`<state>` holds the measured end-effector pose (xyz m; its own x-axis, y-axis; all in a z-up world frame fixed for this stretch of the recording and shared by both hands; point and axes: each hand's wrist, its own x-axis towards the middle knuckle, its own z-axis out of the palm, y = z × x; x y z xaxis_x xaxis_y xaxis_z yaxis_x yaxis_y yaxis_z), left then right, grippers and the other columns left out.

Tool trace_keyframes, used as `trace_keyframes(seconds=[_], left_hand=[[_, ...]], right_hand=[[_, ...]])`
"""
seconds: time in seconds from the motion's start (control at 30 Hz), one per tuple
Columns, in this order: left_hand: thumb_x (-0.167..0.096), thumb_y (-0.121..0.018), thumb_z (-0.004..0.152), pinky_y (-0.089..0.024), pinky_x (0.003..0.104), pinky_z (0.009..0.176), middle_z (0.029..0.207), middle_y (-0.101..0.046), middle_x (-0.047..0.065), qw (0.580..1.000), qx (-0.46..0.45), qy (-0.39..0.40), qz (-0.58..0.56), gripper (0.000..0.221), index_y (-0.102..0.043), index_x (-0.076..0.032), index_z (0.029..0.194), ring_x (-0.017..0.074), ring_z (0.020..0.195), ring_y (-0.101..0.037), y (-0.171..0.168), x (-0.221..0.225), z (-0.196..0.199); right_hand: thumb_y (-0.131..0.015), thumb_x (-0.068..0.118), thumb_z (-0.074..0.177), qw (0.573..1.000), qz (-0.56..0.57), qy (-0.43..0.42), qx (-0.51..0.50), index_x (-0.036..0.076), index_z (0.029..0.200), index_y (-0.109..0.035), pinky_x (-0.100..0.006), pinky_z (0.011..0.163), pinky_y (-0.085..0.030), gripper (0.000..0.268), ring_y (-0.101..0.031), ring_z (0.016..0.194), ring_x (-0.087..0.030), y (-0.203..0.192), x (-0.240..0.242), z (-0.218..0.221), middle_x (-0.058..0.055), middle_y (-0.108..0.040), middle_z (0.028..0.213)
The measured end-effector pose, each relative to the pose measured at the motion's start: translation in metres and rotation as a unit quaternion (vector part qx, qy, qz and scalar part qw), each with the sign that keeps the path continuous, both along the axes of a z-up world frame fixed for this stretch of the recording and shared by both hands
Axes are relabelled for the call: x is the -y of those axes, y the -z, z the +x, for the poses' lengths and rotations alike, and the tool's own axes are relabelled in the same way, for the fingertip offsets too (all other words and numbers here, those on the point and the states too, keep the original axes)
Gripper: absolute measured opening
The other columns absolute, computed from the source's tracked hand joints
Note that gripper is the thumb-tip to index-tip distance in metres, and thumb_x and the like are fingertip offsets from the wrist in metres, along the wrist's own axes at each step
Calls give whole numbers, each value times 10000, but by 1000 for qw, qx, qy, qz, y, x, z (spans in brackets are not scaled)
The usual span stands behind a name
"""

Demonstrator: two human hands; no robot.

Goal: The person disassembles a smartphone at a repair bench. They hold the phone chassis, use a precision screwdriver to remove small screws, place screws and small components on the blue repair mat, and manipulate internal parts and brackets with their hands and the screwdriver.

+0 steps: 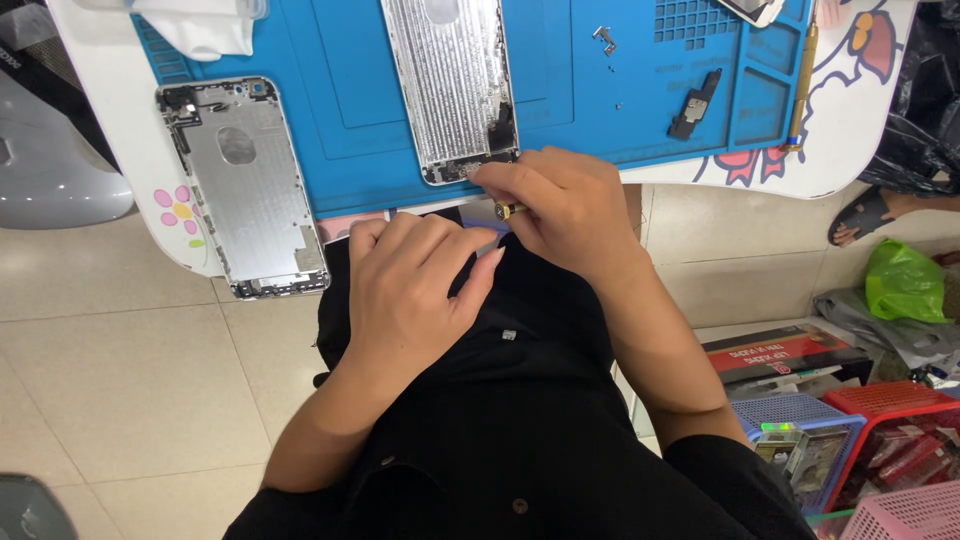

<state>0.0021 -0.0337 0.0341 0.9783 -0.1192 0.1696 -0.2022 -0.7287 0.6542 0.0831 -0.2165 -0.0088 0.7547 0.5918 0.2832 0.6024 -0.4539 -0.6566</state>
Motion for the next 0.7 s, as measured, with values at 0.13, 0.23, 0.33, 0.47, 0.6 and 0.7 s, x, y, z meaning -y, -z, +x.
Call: trace_keyframes(seconds=[0.13, 0.23, 0.33, 0.47, 0.6, 0.7], left_hand=[[-185, -826, 911, -374, 378, 803, 842, -640, -23, 999, 12, 19, -25, 142, -707, -110, 929, 184, 818, -594, 3, 4, 5], [-256, -881, 840, -369, 389, 751, 709, -563, -10, 997, -4, 43, -68, 262, -663, -128, 775, 201, 725, -568, 7, 12, 12], [-284, -903, 802, -365, 385, 707, 679, -546, 0, 994, -9, 74, -80, 284, -673, -128, 743, 203, 668, -542, 13, 20, 20], [-281, -883, 828, -382, 367, 735, 749, -593, -21, 989, 10, 106, -102, 243, -702, -121, 854, 185, 709, -560, 19, 28, 35], [-286, -882, 839, -374, 358, 725, 760, -589, -25, 986, 5, 132, -103, 247, -727, -115, 925, 182, 723, -563, 27, 33, 48], [-325, -862, 871, -335, 358, 683, 737, -576, -33, 986, -7, 145, -83, 262, -742, -113, 965, 162, 691, -549, 31, 34, 56]], right_hand=[[-756, -25, 822, 1000, -14, -2, -2, 123, 1171, -705, -370, 622, -460, 382, -606, 704, -242, -10, 13, -5, -50, -587, 771], [-660, -86, 822, 998, 10, 42, -38, 120, 1213, -713, -343, 628, -474, 445, -581, 674, -218, -27, 38, -8, -38, -576, 767], [-673, -87, 897, 985, -33, 164, -53, 107, 1202, -729, -352, 608, -429, 366, -546, 641, -210, -31, 65, -3, -63, -519, 734], [-647, -101, 928, 972, -63, 219, -51, 113, 1287, -708, -303, 641, -474, 423, -608, 700, -180, -23, 78, 11, -70, -607, 820], [-697, -86, 834, 972, -121, 194, -60, 146, 1317, -721, -327, 607, -461, 536, -586, 640, -181, -15, 83, 15, -56, -603, 773], [-695, -74, 832, 971, -147, 180, -59, 141, 1364, -705, -341, 619, -473, 573, -601, 662, -187, -17, 81, 21, -36, -620, 789]])
